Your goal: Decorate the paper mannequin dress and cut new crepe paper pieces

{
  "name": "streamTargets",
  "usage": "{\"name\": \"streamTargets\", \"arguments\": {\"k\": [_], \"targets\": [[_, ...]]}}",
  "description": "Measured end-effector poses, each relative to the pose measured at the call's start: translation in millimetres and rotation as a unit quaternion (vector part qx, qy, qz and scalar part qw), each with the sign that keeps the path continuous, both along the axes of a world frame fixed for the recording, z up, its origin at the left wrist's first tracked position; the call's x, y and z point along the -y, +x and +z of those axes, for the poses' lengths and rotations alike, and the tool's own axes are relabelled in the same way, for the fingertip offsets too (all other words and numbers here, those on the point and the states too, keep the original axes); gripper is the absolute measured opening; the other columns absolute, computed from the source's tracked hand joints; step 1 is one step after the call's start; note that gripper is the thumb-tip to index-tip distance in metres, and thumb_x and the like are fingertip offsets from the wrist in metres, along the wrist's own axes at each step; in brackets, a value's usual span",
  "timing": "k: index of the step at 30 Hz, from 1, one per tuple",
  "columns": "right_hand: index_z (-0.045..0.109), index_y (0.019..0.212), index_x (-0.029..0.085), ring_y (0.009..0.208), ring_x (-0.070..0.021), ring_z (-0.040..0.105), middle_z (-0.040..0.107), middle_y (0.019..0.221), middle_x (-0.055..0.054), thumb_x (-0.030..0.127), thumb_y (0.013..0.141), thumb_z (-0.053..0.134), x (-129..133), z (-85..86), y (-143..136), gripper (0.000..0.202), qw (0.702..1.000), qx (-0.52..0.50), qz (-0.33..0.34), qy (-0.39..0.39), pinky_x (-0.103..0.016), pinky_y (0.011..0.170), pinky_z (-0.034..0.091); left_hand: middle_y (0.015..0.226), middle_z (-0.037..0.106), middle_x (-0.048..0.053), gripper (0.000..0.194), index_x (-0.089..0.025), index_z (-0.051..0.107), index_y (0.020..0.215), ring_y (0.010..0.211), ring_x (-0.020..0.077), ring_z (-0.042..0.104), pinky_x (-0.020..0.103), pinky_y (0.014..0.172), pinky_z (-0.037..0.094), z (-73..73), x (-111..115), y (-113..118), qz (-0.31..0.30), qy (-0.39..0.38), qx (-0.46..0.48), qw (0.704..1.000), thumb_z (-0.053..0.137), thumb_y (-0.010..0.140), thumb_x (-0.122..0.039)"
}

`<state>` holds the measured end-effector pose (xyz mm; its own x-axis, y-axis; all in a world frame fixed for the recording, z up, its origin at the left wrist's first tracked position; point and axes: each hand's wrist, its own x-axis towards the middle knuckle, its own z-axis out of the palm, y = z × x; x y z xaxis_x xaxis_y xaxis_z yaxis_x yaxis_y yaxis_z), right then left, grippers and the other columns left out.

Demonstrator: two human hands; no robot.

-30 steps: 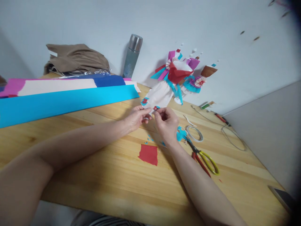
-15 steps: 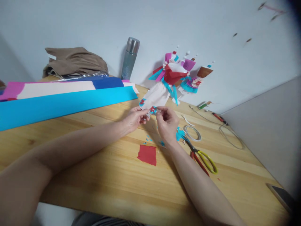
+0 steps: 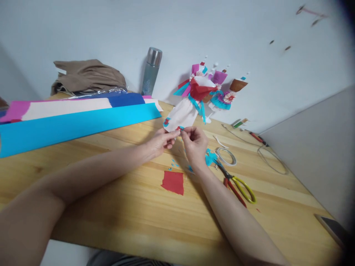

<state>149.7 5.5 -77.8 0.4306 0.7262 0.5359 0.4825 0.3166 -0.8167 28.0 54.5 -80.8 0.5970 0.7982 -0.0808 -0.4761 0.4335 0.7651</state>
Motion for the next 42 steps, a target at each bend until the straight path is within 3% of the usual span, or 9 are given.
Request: {"name": "streamTargets", "arguments": {"k": [4, 9, 13, 19, 27, 35, 39, 42], "targets": [[0.059, 0.073, 0.021, 0.056, -0.013, 0.041, 0.047, 0.061, 0.005, 0.027, 0.078, 0.064, -0.3, -1.6, -0.4, 0.009, 1.0, 0.003, 0.004, 0.005, -0.029, 0.056, 0.034, 0.059, 0.053, -0.005, 0.02, -0.014, 0.063, 0.075, 0.045, 0.0027, 0.039, 0.022, 0.043, 0.017, 2.4, -2.1, 6.7, 0.031, 0.018, 0.006, 0.999, 0.082, 0.069, -0.014], [0.064, 0.084, 0.02, 0.058, -0.0143, 0.044, 0.048, 0.063, 0.004, 0.03, 0.08, 0.063, -1.1, -2.7, -0.1, 0.011, 0.999, 0.021, 0.024, 0.003, -0.03, 0.058, 0.037, 0.068, 0.062, -0.002, 0.013, -0.014, 0.063, 0.079, 0.043, 0.0023, 0.042, 0.021, 0.042, 0.018, 4.9, -5.3, 7.5, 0.061, 0.01, 0.023, 0.998, 0.074, 0.074, -0.01], [0.067, 0.093, 0.02, 0.058, -0.0149, 0.044, 0.046, 0.062, 0.005, 0.03, 0.08, 0.061, -0.3, 0.1, -1.2, 0.017, 0.999, 0.022, 0.026, -0.006, -0.031, 0.059, 0.038, 0.067, 0.062, -0.001, 0.013, -0.013, 0.063, 0.082, 0.046, 0.0037, 0.046, 0.02, 0.043, 0.023, 8.8, -2.3, 4.2, 0.045, 0.003, 0.015, 0.999, 0.073, 0.075, -0.008], [0.068, 0.09, 0.021, 0.057, -0.0133, 0.044, 0.047, 0.061, 0.005, 0.03, 0.08, 0.059, 1.9, 4.4, -1.3, 0.016, 0.999, 0.03, 0.029, -0.004, -0.029, 0.057, 0.037, 0.069, 0.063, 0.0, 0.015, -0.013, 0.064, 0.083, 0.048, 0.0044, 0.048, 0.021, 0.045, 0.023, 9.9, -0.2, 3.2, 0.044, -0.01, 0.011, 0.999, 0.076, 0.075, -0.009], [0.067, 0.084, 0.021, 0.053, -0.0121, 0.04, 0.041, 0.056, 0.007, 0.033, 0.074, 0.06, 3.7, 17.3, 9.1, 0.018, 1.0, -0.007, -0.014, 0.011, -0.028, 0.054, 0.034, 0.073, 0.064, -0.001, 0.019, -0.015, 0.062, 0.085, 0.049, 0.0049, 0.051, 0.021, 0.045, 0.024, 7.2, -2.3, 2.0, 0.041, -0.017, 0.008, 0.999, 0.077, 0.074, -0.014], [0.067, 0.08, 0.02, 0.055, -0.013, 0.046, 0.054, 0.061, 0.003, 0.033, 0.072, 0.062, 5.6, 23.7, 16.6, 0.016, 0.998, -0.043, -0.032, 0.038, -0.029, 0.055, 0.038, 0.077, 0.065, -0.001, 0.025, -0.015, 0.063, 0.088, 0.053, 0.0053, 0.052, 0.02, 0.046, 0.027, 1.0, -2.4, 0.0, 0.025, 0.013, 0.006, 1.0, 0.079, 0.07, -0.018], [0.066, 0.076, 0.02, 0.055, -0.0126, 0.045, 0.052, 0.058, 0.005, 0.034, 0.07, 0.063, 4.3, 24.1, 15.9, 0.015, 0.998, -0.047, -0.026, 0.034, -0.028, 0.054, 0.037, 0.078, 0.063, -0.001, 0.023, -0.015, 0.063, 0.088, 0.055, 0.0054, 0.053, 0.019, 0.048, 0.029, -0.5, -2.0, -0.4, 0.008, 0.021, -0.008, 1.0, 0.078, 0.071, -0.017], [0.067, 0.075, 0.02, 0.052, -0.0115, 0.043, 0.051, 0.057, 0.005, 0.033, 0.068, 0.066, 5.2, 34.5, 25.7, 0.015, 0.995, -0.073, -0.027, 0.058, -0.028, 0.054, 0.036, 0.078, 0.064, 0.0, 0.019, -0.015, 0.063, 0.088, 0.057, 0.0063, 0.055, 0.019, 0.049, 0.03, -3.0, -2.8, -5.2, -0.006, 0.01, -0.032, 0.999, 0.077, 0.074, -0.017]]}}
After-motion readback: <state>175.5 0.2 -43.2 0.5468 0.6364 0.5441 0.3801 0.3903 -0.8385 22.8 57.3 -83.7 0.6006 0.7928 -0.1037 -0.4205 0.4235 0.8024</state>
